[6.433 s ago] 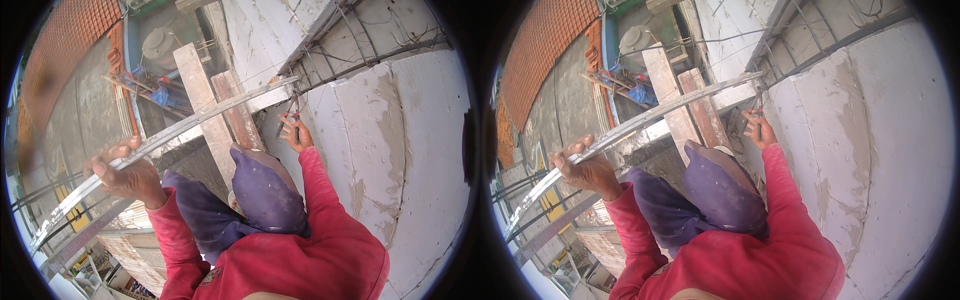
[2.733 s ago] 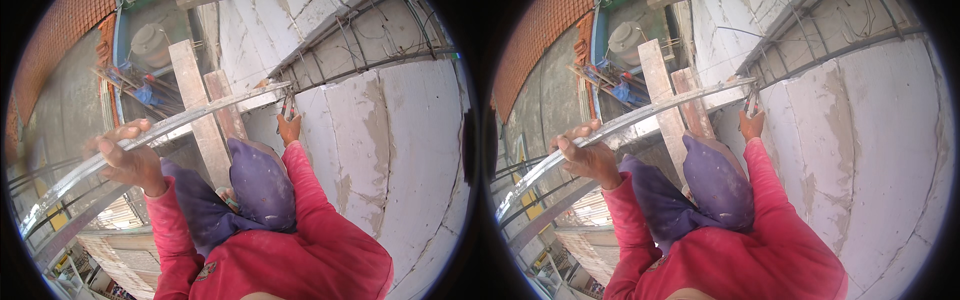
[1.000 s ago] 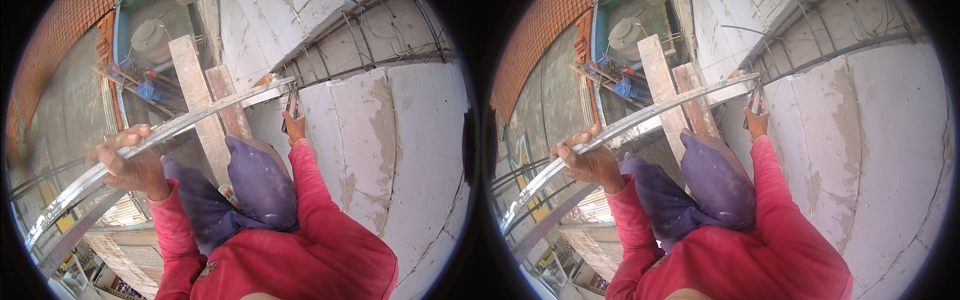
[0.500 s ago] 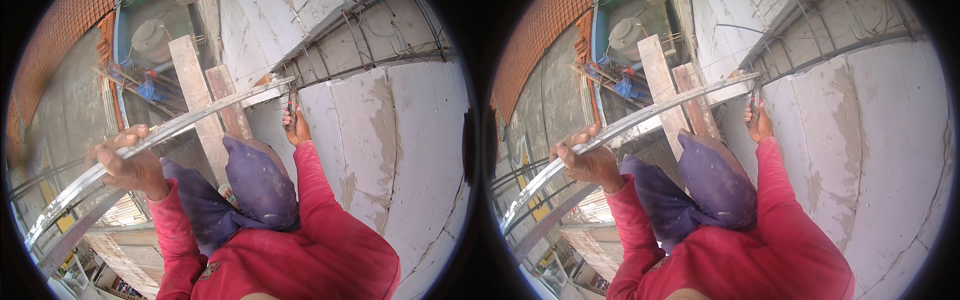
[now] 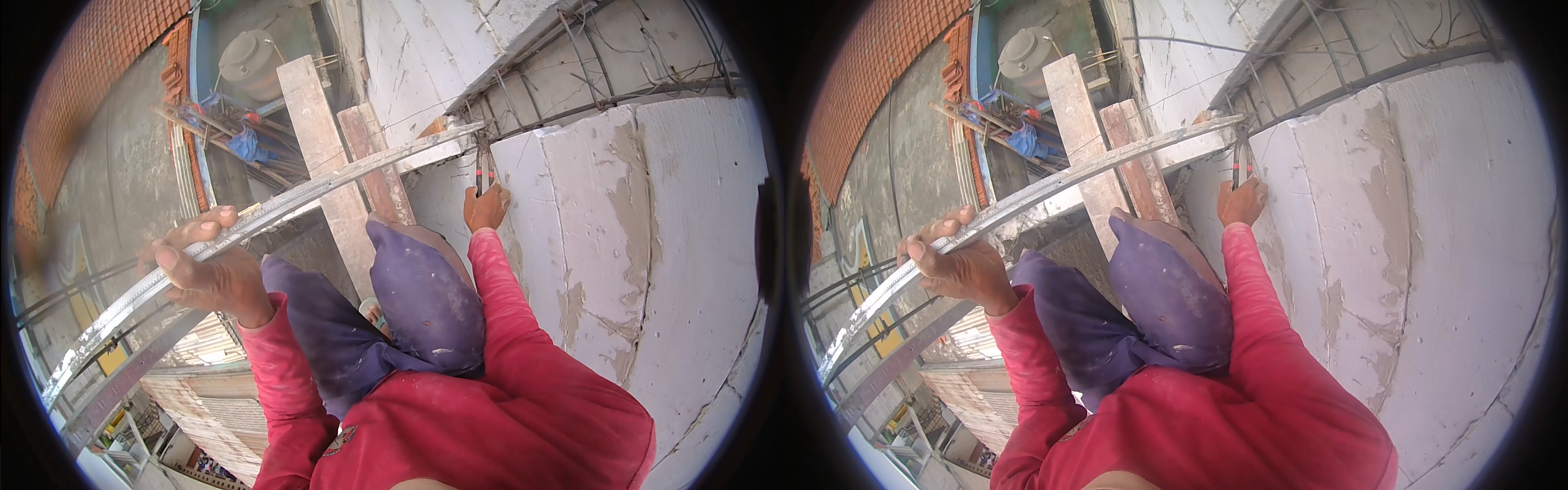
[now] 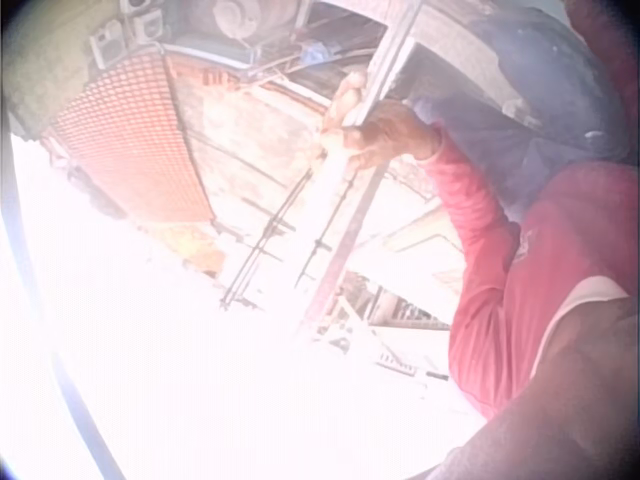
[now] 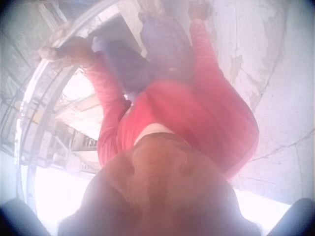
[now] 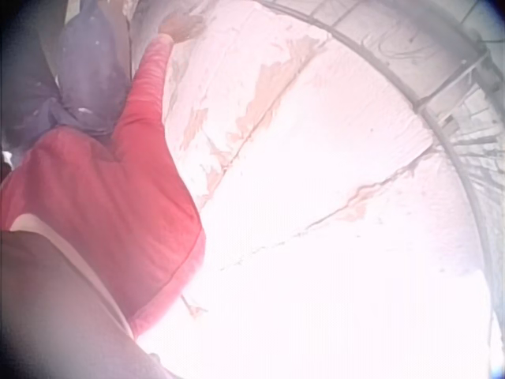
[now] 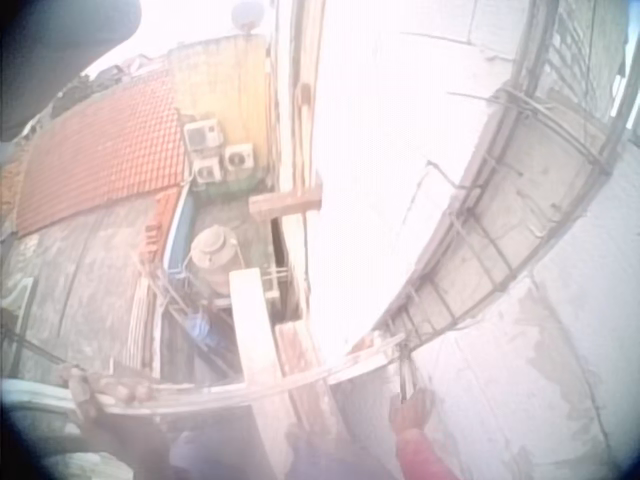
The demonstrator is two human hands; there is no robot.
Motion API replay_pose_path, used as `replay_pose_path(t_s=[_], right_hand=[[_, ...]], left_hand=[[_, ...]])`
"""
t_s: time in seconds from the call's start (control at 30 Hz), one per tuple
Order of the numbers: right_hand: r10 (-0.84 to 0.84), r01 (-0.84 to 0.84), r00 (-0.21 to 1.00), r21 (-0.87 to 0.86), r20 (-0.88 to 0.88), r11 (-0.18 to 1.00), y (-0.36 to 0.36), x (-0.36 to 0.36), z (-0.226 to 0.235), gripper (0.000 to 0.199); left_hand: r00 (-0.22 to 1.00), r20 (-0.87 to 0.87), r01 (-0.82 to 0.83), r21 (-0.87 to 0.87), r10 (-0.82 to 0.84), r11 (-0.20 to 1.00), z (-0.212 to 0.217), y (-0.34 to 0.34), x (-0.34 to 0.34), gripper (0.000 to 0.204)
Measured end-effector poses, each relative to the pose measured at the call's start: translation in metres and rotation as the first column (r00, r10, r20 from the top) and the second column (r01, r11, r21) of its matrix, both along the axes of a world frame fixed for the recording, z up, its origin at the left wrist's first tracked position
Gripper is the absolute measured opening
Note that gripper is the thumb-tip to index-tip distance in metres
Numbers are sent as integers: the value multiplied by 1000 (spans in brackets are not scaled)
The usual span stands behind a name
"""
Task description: The person is assembling a metal frame on a rooftop. They position metal bars, secure them with wire, and use a brick as a weight to hold the structure in place.
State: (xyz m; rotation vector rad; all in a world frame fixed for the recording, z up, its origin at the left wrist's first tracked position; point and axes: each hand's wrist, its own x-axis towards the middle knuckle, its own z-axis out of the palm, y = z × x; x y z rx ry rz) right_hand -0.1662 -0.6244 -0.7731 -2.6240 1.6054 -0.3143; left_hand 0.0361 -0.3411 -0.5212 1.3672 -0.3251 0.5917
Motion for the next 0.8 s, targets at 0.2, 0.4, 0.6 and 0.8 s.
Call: replay_pose_path(t_s=[0.2,0.4,0.6,0.8], right_hand=[[-452,-41,831,847,323,531,-5,11,31,41],[-405,-38,823,751,397,659,-8,-1,-4,42],[-254,-87,832,568,494,819,-9,8,-21,43],[-180,1,932,495,316,869,-5,20,-4,40]], left_hand=[[995,-29,90,-43,-91,995,-2,6,-2,22],[999,0,42,-21,-42,999,-1,1,1,31],[983,-5,182,-55,-182,982,-1,9,1,20],[992,-10,125,-54,-125,991,-3,8,1,21]])
